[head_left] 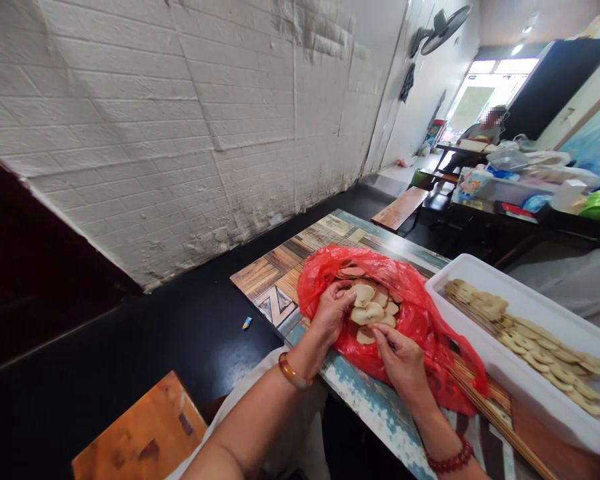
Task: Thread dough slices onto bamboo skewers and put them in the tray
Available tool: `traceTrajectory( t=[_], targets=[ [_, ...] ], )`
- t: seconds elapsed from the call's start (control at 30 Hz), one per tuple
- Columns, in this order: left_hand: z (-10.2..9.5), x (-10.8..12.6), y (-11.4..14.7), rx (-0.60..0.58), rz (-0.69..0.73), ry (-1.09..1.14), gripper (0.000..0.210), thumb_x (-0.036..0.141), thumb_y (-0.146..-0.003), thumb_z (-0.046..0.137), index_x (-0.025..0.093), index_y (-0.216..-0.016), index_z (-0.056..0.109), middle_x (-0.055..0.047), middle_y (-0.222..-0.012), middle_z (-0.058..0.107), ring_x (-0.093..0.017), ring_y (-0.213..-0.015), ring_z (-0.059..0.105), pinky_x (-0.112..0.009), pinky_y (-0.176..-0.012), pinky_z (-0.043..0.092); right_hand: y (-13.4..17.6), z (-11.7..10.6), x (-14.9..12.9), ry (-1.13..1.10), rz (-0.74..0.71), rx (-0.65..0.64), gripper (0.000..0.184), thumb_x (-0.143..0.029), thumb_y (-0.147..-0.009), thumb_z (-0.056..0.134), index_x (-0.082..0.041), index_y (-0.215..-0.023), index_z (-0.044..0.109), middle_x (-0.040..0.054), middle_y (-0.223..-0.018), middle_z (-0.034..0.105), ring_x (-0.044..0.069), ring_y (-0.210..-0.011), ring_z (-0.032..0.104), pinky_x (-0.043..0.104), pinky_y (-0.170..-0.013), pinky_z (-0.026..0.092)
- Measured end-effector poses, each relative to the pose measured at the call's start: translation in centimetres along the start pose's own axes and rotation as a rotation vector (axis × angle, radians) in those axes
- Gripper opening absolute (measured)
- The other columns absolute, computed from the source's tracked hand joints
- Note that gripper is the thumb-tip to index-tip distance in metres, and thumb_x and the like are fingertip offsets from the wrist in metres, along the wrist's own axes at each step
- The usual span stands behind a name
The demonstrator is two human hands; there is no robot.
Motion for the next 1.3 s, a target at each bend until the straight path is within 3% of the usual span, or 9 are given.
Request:
traceTrajectory(
  t=[0.17, 0.63, 0.97, 1.2, 1.3],
  targets=[
    [0.1, 0.3, -0.1, -0.011, 0.028, -0.034, 0.049, 0.029, -0.058, 0.078, 0.014, -0.099, 0.056, 0.003, -0.066, 0.057, -0.006, -0.052, 0.048, -0.018, -0.049, 0.033, 0.0, 0.0, 0.1, 0.008, 0.023, -0.008, 0.029, -0.039, -0.086, 0.051, -0.020, -0.094, 0.071, 0.0071, -0.094, 0.074, 0.024, -0.086, 0.069, 0.038, -0.080, 0.054],
    [0.1, -0.2, 0.0, -0.009, -0.026, 0.052, 0.052, 0.026, -0.054, 0.079, 0.015, -0.098, 0.055, 0.003, -0.065, 0.057, -0.009, -0.057, 0.053, -0.021, -0.057, 0.038, 0.2, 0.1, -0.2, 0.036, 0.034, -0.032, 0.029, -0.042, -0.088, 0.050, -0.020, -0.087, 0.070, 0.0044, -0.081, 0.072, 0.020, -0.075, 0.067, 0.029, -0.071, 0.051],
    [1.0, 0.7, 0.4, -0.075, 0.062, -0.121, 0.045, 0.029, -0.059, 0.076, 0.016, -0.097, 0.055, 0.007, -0.061, 0.049, -0.005, -0.052, 0.044, -0.018, -0.053, 0.034, 0.1, 0.2, 0.1, 0.072, 0.050, -0.020, 0.032, -0.044, -0.088, 0.048, -0.020, -0.085, 0.069, 0.0048, -0.075, 0.069, 0.019, -0.068, 0.063, 0.029, -0.065, 0.048],
    [1.3, 1.3, 0.6, -0.072, 0.117, -0.165, 0.045, 0.026, -0.061, 0.073, 0.017, -0.101, 0.054, 0.005, -0.066, 0.053, -0.006, -0.056, 0.048, -0.017, -0.055, 0.036, -0.1, 0.3, 0.7, -0.034, 0.155, -0.044, 0.034, -0.047, -0.086, 0.050, -0.018, -0.080, 0.066, -0.0024, -0.054, 0.053, 0.014, -0.051, 0.050, 0.024, -0.051, 0.039],
    [1.1, 1.0, 0.5, -0.070, 0.073, -0.123, 0.043, 0.030, -0.062, 0.075, 0.016, -0.099, 0.058, 0.002, -0.070, 0.058, -0.008, -0.060, 0.052, -0.018, -0.058, 0.039, 0.0, 0.6, 1.2, -0.133, 0.199, -0.060, 0.034, -0.048, -0.085, 0.052, -0.017, -0.079, 0.065, -0.0051, -0.050, 0.046, 0.012, -0.046, 0.045, 0.023, -0.047, 0.036]
  ],
)
Point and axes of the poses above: each hand's wrist, its own y-axis away from the middle knuckle, its own z-axis out of the palm, x = y × z, the point moved 8 cm from there along -y, towards the middle knuckle
